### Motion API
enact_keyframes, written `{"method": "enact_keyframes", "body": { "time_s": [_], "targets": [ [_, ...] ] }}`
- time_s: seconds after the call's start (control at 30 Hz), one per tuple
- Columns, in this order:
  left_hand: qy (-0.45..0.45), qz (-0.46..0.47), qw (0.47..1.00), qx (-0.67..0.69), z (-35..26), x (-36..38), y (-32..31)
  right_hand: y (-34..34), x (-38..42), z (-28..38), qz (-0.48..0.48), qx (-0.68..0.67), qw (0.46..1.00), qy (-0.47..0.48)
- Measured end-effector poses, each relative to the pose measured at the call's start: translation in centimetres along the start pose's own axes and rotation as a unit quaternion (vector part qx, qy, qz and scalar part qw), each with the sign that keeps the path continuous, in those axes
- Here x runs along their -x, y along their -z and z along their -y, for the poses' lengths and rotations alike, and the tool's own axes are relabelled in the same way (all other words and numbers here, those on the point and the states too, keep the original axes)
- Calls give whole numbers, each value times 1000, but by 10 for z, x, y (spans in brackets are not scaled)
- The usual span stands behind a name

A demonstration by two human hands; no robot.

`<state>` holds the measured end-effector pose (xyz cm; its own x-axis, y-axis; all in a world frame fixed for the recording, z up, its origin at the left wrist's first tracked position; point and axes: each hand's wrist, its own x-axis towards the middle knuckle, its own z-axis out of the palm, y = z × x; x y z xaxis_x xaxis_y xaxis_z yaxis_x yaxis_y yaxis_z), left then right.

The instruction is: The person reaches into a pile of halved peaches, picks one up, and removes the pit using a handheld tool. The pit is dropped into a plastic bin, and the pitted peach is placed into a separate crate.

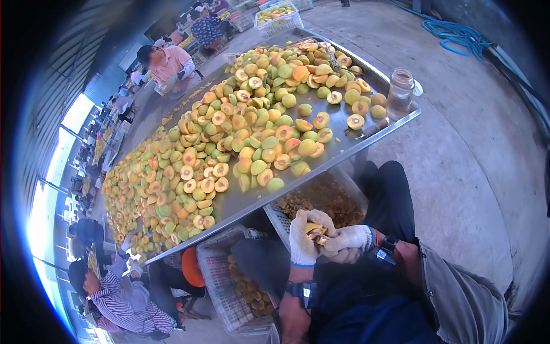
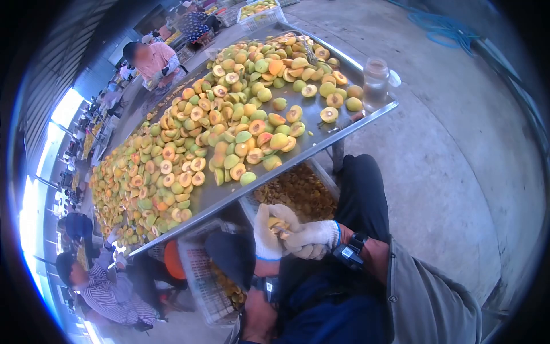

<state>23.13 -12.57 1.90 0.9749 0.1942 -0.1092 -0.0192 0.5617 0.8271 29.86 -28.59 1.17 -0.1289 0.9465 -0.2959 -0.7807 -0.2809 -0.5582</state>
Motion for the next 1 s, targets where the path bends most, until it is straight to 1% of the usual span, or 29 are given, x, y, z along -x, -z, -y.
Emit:
{"method": "enact_keyframes", "body": {
  "time_s": [0.03,0.07,0.13,0.17,0.2,0.23,0.27,0.3,0.33,0.4,0.43,0.47,0.5,0.53,0.57,0.6,0.63,0.67,0.7,0.73,0.77,0.83,0.9,0.93,0.97,1.0],
  "targets": [
    [27,-24,997,71,2,0,1,-2,0,1,0,2,1000,0],
    [26,-23,997,71,5,-2,5,-4,1,2,9,-7,1000,1],
    [61,-62,985,152,7,-5,9,-1,-1,0,18,-15,1000,3],
    [61,-61,985,152,8,-6,9,8,-5,-6,33,-49,998,10],
    [48,-92,985,135,6,-7,5,10,-6,-8,49,-83,995,17],
    [34,-123,985,117,4,-8,3,10,-6,-8,50,-81,995,17],
    [33,-123,985,117,6,-10,6,10,-5,-8,59,-110,992,35],
    [17,-142,982,119,8,-12,10,10,-4,-7,69,-138,987,52],
    [0,-161,979,122,10,-13,15,12,-4,-5,71,-137,987,51],
    [-7,-175,977,118,7,-10,26,16,-6,-3,-46,-34,996,74],
    [-12,-187,976,115,5,-9,32,15,-9,-2,-41,-33,996,73],
    [-70,-176,980,58,9,-12,39,13,-11,-2,-113,-16,988,101],
    [-72,-178,980,56,7,-12,43,11,-13,-1,-185,1,974,129],
    [-89,-196,976,44,3,-12,48,18,-19,0,-213,-18,969,124],
    [-106,-213,971,31,-1,-11,54,19,-20,0,-210,-18,970,123],
    [-106,-226,967,46,-8,-9,57,18,-21,2,-287,72,946,133],
    [-136,-220,966,21,-20,-5,58,18,-22,4,-359,161,908,143],
    [-157,-227,961,20,-32,-1,65,20,-23,4,-396,126,900,135],
    [-177,-235,956,19,-44,5,74,25,-24,0,-394,125,901,135],
    [-207,-302,920,-139,-61,11,75,33,-25,-5,-383,64,908,158],
    [-231,-360,855,-293,-80,18,77,38,-26,-6,-370,4,911,181],
    [-235,-481,774,-339,-112,36,98,34,-22,-1,-378,5,909,175],
    [-254,-559,626,-482,-128,52,159,31,-21,3,-387,-11,906,170],
    [-254,-557,625,-484,-134,54,155,29,-21,5,-386,-14,906,171],
    [-239,-577,499,-600,-140,59,149,28,-21,6,-388,-9,907,162],
    [-217,-580,359,-698,-144,60,145,28,-22,6,-390,-3,908,153]
  ]
}}
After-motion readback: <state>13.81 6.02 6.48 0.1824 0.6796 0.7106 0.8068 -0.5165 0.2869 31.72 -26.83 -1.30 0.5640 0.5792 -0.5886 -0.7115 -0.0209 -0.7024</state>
